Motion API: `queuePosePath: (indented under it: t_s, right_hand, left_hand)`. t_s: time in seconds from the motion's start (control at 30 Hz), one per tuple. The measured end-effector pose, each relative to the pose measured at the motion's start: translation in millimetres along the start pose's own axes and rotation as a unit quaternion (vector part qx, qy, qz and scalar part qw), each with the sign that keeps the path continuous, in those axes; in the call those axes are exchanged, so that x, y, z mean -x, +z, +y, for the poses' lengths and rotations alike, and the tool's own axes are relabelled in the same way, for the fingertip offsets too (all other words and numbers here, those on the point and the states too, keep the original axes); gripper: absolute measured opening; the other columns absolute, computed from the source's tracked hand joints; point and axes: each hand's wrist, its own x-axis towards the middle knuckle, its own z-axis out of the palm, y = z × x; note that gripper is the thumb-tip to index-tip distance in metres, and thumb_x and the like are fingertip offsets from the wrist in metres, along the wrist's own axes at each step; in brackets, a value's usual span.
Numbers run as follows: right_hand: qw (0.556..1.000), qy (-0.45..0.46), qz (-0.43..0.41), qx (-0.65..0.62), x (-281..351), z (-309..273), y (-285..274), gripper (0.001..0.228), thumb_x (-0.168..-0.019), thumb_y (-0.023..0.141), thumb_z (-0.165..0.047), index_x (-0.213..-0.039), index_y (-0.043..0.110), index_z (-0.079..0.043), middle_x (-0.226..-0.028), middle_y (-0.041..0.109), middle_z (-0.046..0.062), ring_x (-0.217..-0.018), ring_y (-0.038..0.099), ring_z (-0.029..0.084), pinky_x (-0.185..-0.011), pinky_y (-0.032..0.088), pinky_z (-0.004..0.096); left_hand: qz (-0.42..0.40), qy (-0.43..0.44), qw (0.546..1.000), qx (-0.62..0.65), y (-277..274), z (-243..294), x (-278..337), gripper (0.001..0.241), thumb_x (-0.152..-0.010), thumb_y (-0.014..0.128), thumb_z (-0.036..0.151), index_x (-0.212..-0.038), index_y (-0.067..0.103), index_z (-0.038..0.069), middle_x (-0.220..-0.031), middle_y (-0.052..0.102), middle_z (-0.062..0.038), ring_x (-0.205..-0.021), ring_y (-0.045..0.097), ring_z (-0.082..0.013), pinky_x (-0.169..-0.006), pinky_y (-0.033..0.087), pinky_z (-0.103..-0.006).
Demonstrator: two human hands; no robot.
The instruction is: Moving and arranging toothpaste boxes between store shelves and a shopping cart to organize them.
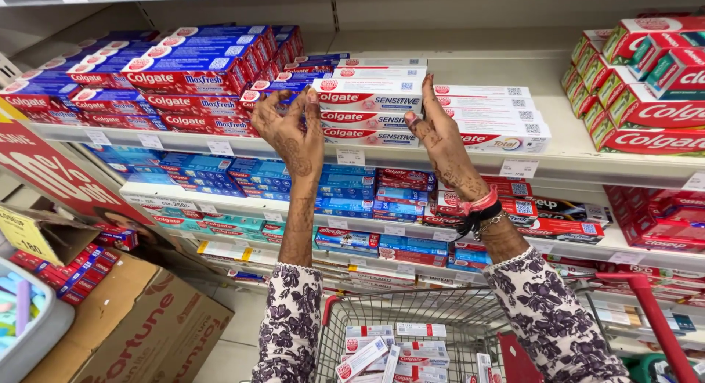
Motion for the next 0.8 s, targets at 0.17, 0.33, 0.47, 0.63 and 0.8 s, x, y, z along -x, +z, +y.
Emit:
queuePosePath:
  t_s: [0.17, 0.33, 0.47, 0.63, 0.8]
  right_hand:
    - [0.999, -0.036, -0.002, -0.035, -1.8, 7.1, -0.2, 0.085, -0.107, 0.053, -0.042, -0.164, 0.005, -0.001, -0.166, 0.027, 0.026, -0.113, 0.065, 0.017, -0.096, 0.056, 0.033]
    - [0.998, -0.045, -0.010, -0.039, -2.8, 16.1, 0.6, 0.087, -0.110, 0.053, -0.046, -0.166, 0.004, -0.002, -0.174, 0.016, 0.027, -0.149, 0.046, 0.030, -0.115, 0.048, 0.038]
    - [0.999, -0.007, -0.007, -0.044, -0.6, -5.2, 1.8, 0.090, -0.102, 0.051, -0.051, -0.163, 0.005, -0.004, -0.171, 0.018, 0.025, -0.147, 0.049, 0.034, -0.114, 0.050, 0.042]
    - [0.991, -0.107, 0.026, 0.078, 19.7, 18.2, -0.4, 0.083, -0.114, 0.049, -0.048, -0.167, 0.004, -0.002, -0.174, 0.014, 0.028, -0.164, 0.022, 0.042, -0.131, 0.029, 0.052]
    - [0.957, -0.182, 0.137, 0.182, 117.4, 44.2, 16.3, 0.061, -0.117, 0.053, -0.039, -0.165, 0.030, -0.010, -0.170, 0.034, 0.015, -0.159, 0.037, 0.030, -0.131, 0.033, 0.044]
  left_hand:
    - [0.012, 0.047, 0.998, -0.049, -0.5, -1.4, 1.1, 0.038, -0.105, 0.063, 0.047, -0.118, 0.082, 0.016, -0.132, 0.056, -0.015, -0.136, 0.033, -0.0382, -0.120, 0.023, -0.0588]
    - [0.002, 0.045, 0.997, -0.067, -4.0, 0.6, 3.2, 0.038, -0.105, 0.062, 0.046, -0.121, 0.081, 0.017, -0.135, 0.055, -0.016, -0.141, 0.031, -0.0412, -0.121, 0.022, -0.0592]
    - [-0.001, 0.036, 0.998, -0.057, -4.2, -0.8, 1.7, 0.040, -0.106, 0.059, 0.048, -0.121, 0.081, 0.018, -0.138, 0.055, -0.016, -0.143, 0.029, -0.0426, -0.122, 0.019, -0.0601]
    - [0.002, 0.040, 0.997, -0.064, -12.5, -0.2, 18.4, 0.052, -0.110, 0.049, 0.053, -0.138, 0.070, 0.015, -0.147, 0.051, -0.019, -0.147, 0.027, -0.0408, -0.125, 0.016, -0.0602]
    - [-0.003, -0.006, 1.000, -0.010, -28.1, -6.0, 115.5, 0.062, -0.112, 0.037, 0.058, -0.153, 0.054, 0.015, -0.154, 0.048, -0.017, -0.151, 0.029, -0.0334, -0.125, 0.017, -0.0525]
